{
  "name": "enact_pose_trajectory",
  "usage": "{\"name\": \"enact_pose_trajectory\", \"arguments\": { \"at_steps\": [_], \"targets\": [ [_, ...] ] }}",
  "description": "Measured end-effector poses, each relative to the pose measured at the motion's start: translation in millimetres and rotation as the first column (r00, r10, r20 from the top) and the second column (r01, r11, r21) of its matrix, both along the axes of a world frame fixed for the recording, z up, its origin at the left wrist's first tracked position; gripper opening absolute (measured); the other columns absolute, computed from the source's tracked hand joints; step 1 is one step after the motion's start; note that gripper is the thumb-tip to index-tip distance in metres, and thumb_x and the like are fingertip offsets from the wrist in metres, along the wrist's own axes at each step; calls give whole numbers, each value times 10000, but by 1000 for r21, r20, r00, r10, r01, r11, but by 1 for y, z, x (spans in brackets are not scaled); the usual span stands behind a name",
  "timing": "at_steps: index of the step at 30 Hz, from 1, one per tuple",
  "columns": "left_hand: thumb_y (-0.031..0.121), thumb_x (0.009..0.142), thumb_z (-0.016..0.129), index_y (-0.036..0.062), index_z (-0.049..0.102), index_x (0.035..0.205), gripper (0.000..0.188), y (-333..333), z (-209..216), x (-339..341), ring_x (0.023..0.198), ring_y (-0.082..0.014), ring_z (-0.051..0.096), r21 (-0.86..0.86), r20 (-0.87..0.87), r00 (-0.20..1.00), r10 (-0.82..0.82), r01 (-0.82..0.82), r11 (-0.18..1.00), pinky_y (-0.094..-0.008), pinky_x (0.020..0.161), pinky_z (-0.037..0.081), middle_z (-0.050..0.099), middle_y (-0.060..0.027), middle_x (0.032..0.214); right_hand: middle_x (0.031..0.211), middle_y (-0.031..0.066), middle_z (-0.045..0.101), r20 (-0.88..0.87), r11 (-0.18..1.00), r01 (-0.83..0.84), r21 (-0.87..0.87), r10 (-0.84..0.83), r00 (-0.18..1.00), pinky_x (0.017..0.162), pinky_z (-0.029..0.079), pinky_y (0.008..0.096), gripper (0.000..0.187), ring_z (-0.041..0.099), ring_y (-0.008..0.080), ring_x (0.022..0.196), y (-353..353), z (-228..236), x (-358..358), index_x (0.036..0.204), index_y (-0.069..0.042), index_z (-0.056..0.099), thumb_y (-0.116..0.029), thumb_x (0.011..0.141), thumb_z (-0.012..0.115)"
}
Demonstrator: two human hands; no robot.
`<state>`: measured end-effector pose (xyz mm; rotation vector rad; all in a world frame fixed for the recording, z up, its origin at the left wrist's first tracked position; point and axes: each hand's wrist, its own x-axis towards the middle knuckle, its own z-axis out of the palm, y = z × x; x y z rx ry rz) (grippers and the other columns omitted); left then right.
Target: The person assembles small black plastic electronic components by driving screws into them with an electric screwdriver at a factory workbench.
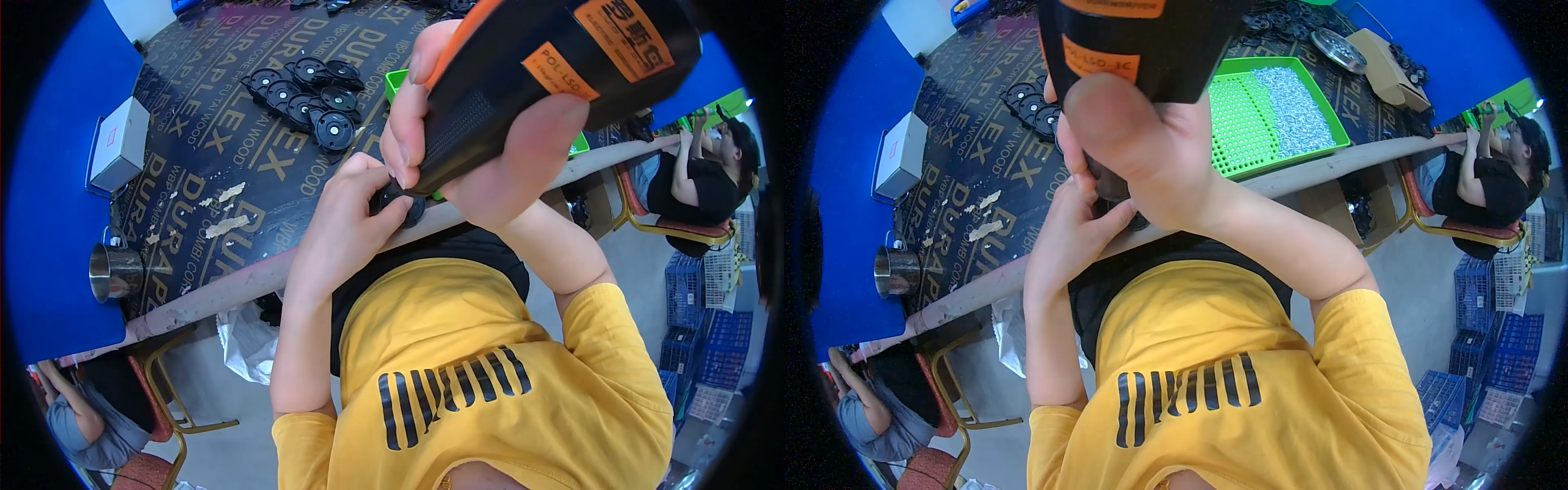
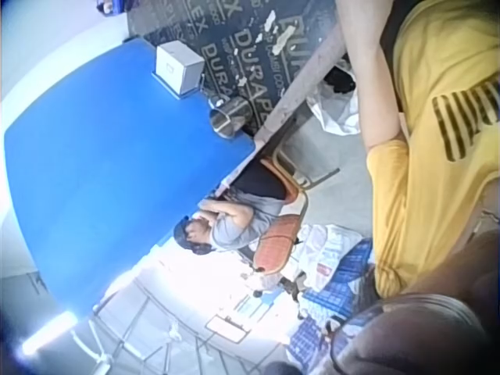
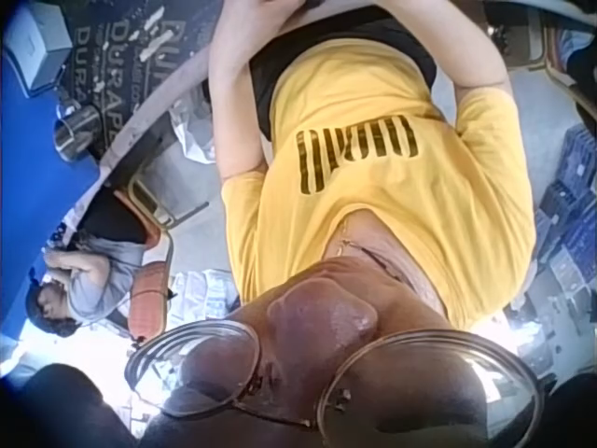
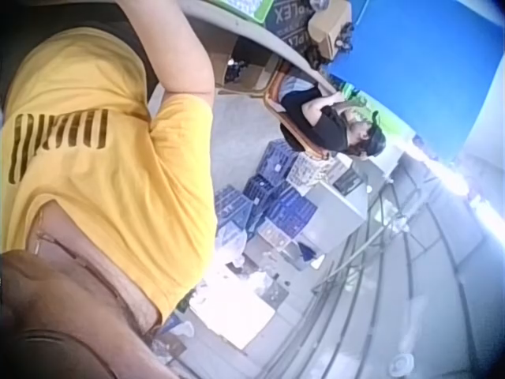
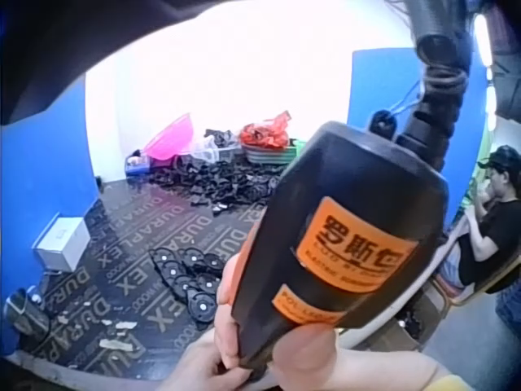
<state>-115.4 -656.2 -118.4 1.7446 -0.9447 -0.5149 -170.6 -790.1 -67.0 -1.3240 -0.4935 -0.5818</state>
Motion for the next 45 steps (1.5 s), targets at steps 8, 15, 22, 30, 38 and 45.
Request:
{"name": "enact_pose_trajectory", "arguments": {
  "at_steps": [8, 15, 22, 30, 38, 45],
  "targets": [
    [75, 741, 648, -19, 633, 927, 209, -2, -5, 0, 783, -254, 527, -30, -46, 999, 14, -15, 999, -338, 708, 424, 523, -128, 833, 674, 20, 569, -20, 1000, -5, 15, 5, 1000, 526, 458, 214, 235, 550, 99, 546, 5, -7, 8, 914, -33, 579, -255, 863, 638],
    [87, 750, 645, -17, 640, 944, 220, -3, 0, -1, 764, -243, 527, 41, 21, 1000, 22, -22, 999, -337, 694, 424, 510, -125, 792, 695, 45, 559, 113, 1000, 5, 15, -7, 994, 538, 448, 206, 348, 545, 104, 557, -1, -10, 3, 1052, -7, 521, -304, 886, 595],
    [99, 754, 632, -27, 647, 961, 243, -6, 7, -4, 725, -239, 538, 44, 165, 986, 22, -30, 999, -317, 654, 444, 512, -120, 782, 724, 72, 476, 715, 778, -628, -21, 450, 534, 428, 439, 281, 723, 510, 152, 494, -59, 19, 52, 1004, -5, 395, -688, 790, 493],
    [84, 776, 561, -29, 626, 1009, 267, -1, 4, -3, 703, -131, 499, 5, 54, 998, 34, -34, 999, -226, 588, 384, 519, -67, 827, 858, 63, 450, 1, 870, 479, 120, -482, 876, 426, 455, 257, 539, 522, 133, 522, -54, 16, 11, 1010, -22, 411, -524, 863, 540],
    [92, 778, 561, -24, 620, 1016, 272, -1, 6, -2, 715, -118, 495, 43, 23, 1000, -1, 0, 999, -221, 583, 382, 530, -66, 877, 859, 55, 450, -7, 885, 460, 71, -461, 888, 439, 454, 252, 548, 525, 131, 545, -53, 14, 12, 1026, -34, 412, -539, 856, 539],
    [95, 782, 571, -22, 624, 1001, 254, 0, 6, -2, 754, -134, 528, 12, 11, 1000, -2, 2, 1000, -225, 602, 399, 561, -82, 903, 853, 55, 449, -11, 886, 462, 39, -461, 887, 439, 453, 253, 569, 523, 130, 542, -55, 14, 13, 1015, -28, 419, -556, 846, 543]
  ]
}}
